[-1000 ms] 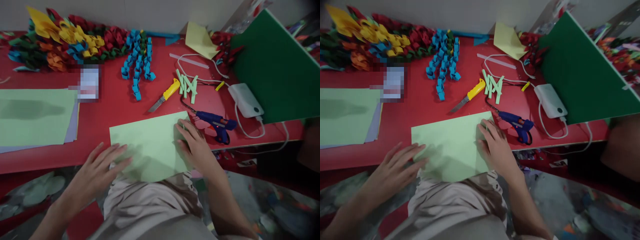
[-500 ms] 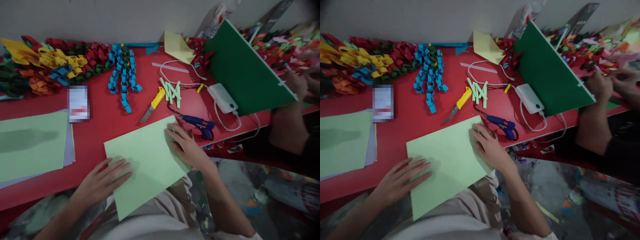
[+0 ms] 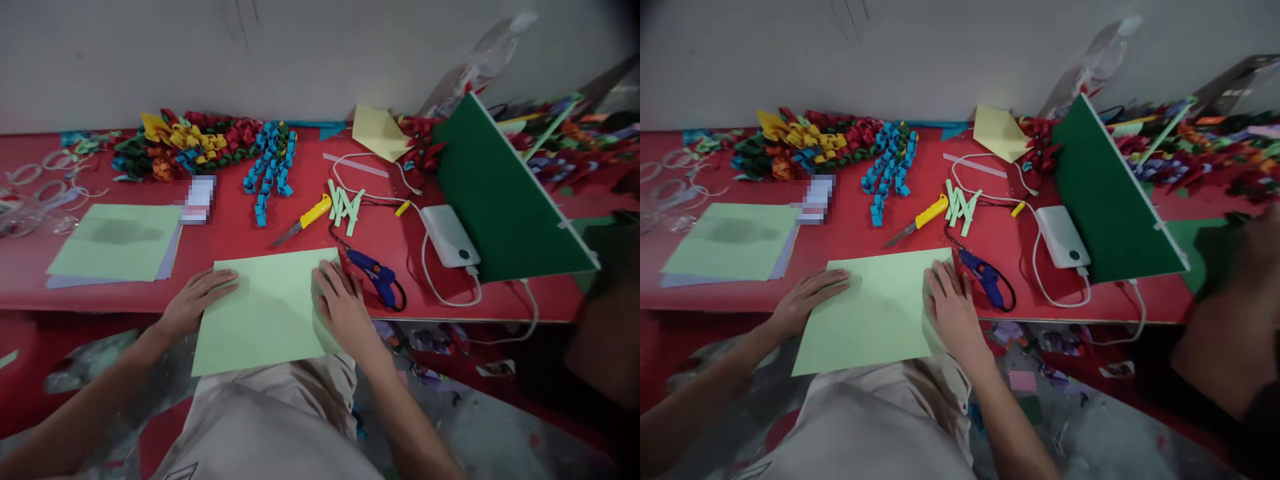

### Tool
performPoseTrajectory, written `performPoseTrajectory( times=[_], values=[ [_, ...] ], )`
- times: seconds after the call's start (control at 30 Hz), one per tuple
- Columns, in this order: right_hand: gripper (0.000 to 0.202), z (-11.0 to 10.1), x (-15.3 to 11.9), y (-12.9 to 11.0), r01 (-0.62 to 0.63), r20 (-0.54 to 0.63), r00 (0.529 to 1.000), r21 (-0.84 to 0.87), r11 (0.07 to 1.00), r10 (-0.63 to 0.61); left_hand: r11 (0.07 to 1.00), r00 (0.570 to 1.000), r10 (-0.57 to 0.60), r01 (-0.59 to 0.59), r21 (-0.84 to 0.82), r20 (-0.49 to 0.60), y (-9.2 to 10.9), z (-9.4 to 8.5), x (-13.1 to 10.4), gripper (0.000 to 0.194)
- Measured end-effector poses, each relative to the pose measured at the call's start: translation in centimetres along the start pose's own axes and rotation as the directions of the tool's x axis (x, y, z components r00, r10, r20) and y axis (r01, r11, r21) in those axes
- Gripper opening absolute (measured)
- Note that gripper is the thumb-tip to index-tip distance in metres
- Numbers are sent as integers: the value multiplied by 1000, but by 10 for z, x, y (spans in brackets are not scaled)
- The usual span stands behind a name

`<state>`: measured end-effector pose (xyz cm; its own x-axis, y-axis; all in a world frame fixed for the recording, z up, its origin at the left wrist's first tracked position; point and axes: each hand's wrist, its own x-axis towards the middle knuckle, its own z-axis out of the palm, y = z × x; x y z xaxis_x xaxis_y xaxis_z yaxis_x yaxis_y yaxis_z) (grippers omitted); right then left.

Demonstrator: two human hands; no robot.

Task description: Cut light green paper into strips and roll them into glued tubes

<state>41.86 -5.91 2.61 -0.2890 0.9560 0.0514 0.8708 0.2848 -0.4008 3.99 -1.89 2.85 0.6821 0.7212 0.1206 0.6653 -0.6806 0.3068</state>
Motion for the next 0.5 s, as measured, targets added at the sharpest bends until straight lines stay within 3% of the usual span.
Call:
performPoseTrajectory(
  times=[0.2, 0.3, 0.4, 0.5],
  values=[
    [53, 5, 0, 2, 7, -43, 999, 40, 999, -5, 987, 969, -147, 131, -94, -197, 11, 3, -1, 24],
    [52, 8, 1, 3, 17, -57, 998, 36, 999, -15, 973, 923, -224, 194, -125, -312, 17, 5, 1, 34],
    [52, 11, 0, 3, 22, -64, 998, 35, 999, -20, 976, 903, -200, 150, -157, -379, 22, 4, 11, 42],
    [53, 14, -2, 3, 29, -82, 996, 38, 999, -26, 977, 908, -164, 97, -189, -385, 23, 0, 25, 36]
  ],
)
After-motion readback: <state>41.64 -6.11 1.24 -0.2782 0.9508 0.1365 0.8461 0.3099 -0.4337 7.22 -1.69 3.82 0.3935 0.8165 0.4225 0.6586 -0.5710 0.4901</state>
